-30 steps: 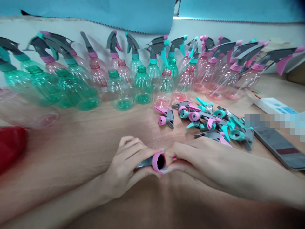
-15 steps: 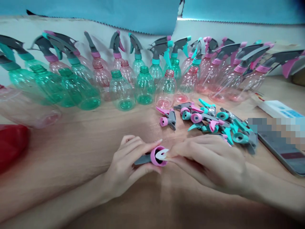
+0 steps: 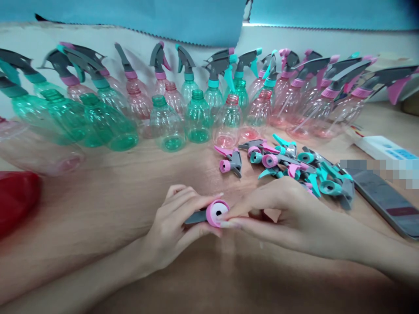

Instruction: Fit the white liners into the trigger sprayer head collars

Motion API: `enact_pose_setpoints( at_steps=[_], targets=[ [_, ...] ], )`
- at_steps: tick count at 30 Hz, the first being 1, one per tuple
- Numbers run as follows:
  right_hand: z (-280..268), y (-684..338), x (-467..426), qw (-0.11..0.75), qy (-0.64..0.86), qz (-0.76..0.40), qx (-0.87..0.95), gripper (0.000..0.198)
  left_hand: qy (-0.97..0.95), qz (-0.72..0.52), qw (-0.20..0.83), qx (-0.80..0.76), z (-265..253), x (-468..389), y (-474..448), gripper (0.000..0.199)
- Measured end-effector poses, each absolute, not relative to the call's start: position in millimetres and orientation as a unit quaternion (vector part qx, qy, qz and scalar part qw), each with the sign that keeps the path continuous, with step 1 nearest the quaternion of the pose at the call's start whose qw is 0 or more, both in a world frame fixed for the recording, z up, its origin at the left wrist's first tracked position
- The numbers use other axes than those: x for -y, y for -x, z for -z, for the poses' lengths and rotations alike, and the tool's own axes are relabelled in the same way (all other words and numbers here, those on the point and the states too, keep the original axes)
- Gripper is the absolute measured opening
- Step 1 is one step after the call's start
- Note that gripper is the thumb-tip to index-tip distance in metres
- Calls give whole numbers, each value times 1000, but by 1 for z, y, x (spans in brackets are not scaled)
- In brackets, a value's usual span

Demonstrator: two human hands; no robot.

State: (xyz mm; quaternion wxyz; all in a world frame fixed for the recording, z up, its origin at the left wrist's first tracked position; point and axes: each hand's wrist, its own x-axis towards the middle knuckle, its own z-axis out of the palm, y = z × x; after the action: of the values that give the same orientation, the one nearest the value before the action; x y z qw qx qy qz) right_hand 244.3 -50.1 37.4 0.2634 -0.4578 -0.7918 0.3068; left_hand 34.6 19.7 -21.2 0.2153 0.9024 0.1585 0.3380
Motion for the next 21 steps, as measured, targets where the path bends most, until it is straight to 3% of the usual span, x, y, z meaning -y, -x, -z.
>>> enact_pose_setpoints(
  at_steps=[9, 21],
  targets=[
    [-28, -248, 47, 283, 484, -224, 797, 8, -901, -335, 228, -156, 21, -20, -36, 33],
    [-32, -247, 50, 249, 465, -166, 834, 17, -905, -335, 212, -155, 19, -19, -36, 30]
  ],
)
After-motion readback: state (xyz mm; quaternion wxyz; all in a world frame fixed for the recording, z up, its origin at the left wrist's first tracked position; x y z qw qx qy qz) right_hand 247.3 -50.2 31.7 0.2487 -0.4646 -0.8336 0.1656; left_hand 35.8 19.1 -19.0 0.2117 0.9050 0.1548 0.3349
